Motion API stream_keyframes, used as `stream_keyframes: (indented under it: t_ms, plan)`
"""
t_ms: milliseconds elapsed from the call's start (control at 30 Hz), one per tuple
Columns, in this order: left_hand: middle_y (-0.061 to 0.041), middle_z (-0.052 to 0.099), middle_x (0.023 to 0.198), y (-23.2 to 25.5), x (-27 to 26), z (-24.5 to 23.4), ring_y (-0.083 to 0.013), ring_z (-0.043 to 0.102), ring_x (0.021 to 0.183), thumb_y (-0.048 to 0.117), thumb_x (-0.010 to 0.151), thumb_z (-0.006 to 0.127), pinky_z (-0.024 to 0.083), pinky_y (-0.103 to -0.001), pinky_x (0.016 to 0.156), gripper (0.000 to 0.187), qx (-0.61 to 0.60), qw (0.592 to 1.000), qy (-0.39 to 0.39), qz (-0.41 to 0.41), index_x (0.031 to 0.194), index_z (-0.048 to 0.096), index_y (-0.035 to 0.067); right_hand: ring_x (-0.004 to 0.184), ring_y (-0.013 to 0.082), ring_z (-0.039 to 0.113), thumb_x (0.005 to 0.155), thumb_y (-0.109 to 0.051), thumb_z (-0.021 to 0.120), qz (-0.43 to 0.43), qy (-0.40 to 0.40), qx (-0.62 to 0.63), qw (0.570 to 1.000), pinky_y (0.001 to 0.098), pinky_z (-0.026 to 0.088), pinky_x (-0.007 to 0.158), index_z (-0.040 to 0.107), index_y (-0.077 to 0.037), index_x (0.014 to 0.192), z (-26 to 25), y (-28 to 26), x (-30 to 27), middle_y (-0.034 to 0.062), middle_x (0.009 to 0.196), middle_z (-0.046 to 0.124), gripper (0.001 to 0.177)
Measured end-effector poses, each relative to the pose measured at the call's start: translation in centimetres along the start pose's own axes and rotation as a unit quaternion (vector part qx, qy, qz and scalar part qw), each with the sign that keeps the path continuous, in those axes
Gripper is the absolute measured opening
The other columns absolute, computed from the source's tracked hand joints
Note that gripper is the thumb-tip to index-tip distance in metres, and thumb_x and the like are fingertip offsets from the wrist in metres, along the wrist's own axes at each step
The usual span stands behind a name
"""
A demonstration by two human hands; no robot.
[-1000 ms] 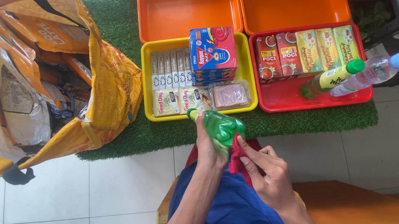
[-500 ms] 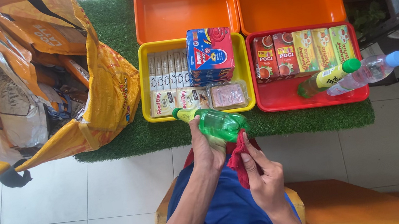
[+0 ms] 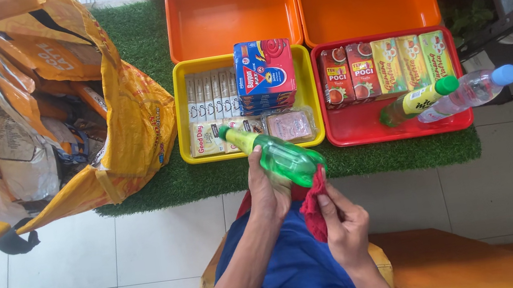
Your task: The person wipes a green plastic bottle and a packet of Ecolatte with a red cloth. The person places the cleaned items into orange and red trays alongside other packaged goods.
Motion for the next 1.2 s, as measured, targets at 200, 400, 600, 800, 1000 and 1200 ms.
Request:
stream_keyframes:
  t_ms: [200,400,600,800,1000,1200]
  plan:
    - [-0.015,0.059,0.126,1.9,1.4,3.0,-0.0288,0.064,0.109,0.032,0.090,0.056,0.057,-0.053,0.096,0.062,0.073,0.993,-0.095,-0.015,0.147,0.037,0.013,0.094,0.0102,0.067,0.102,-0.015,0.065,0.024,-0.016,0.053,0.998,0.0261,0.053,0.086,0.073,0.007,0.125,-3.6,6.6,-0.3,0.0120,0.106,0.077,0.032]
    - [-0.020,0.055,0.115,0.9,2.3,5.2,-0.0365,0.064,0.102,0.018,0.086,0.048,0.058,-0.057,0.086,0.070,0.171,0.971,-0.165,-0.030,0.151,0.025,0.010,0.109,0.0308,0.075,0.103,-0.029,0.049,0.075,-0.071,0.367,0.924,0.0449,0.061,0.088,0.052,0.005,0.131,-6.6,5.5,2.8,0.0224,0.123,0.070,0.045]
    - [-0.012,0.047,0.136,-0.6,3.1,8.1,-0.0267,0.057,0.129,0.019,0.083,0.077,0.051,-0.041,0.107,0.085,0.445,0.871,-0.200,0.050,0.151,0.026,0.008,0.086,0.0285,0.066,0.103,-0.006,0.056,0.063,-0.040,0.332,0.940,0.0470,0.058,0.083,0.045,0.004,0.117,-8.3,6.9,5.6,0.0202,0.097,0.065,0.020]
    - [-0.015,0.051,0.115,-3.5,3.7,11.4,-0.0279,0.058,0.109,0.031,0.075,0.090,0.052,-0.039,0.095,0.070,0.635,0.739,-0.166,0.156,0.129,0.058,-0.001,0.097,0.0237,0.063,0.078,-0.007,0.082,-0.022,-0.041,-0.038,0.998,0.0345,0.051,0.088,0.053,-0.004,0.138,-6.8,1.5,8.7,0.0132,0.108,0.062,0.067]
    - [-0.017,0.057,0.114,-6.7,6.7,12.6,-0.0299,0.058,0.107,0.033,0.077,0.090,0.049,-0.043,0.092,0.071,0.700,0.678,-0.152,0.164,0.129,0.055,-0.001,0.113,0.0270,0.067,0.076,-0.009,0.085,-0.081,0.017,-0.168,0.982,0.0358,0.052,0.096,0.063,0.000,0.130,-7.3,1.2,12.0,0.0150,0.120,0.067,0.059]
    - [-0.017,0.060,0.127,-8.4,9.4,11.8,-0.0281,0.064,0.120,0.020,0.080,0.083,0.054,-0.039,0.101,0.071,0.643,0.713,-0.280,0.020,0.139,0.048,0.000,0.117,0.0275,0.069,0.082,-0.006,0.079,-0.029,-0.002,-0.133,0.991,0.0361,0.053,0.098,0.060,-0.001,0.137,-9.5,5.5,15.0,0.0148,0.127,0.068,0.058]
Point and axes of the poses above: each hand's wrist, its own x-axis towards the middle knuckle, its own z-axis out of the palm, y = z × x, the point moved 5 cm from there along x, towards the middle knuckle
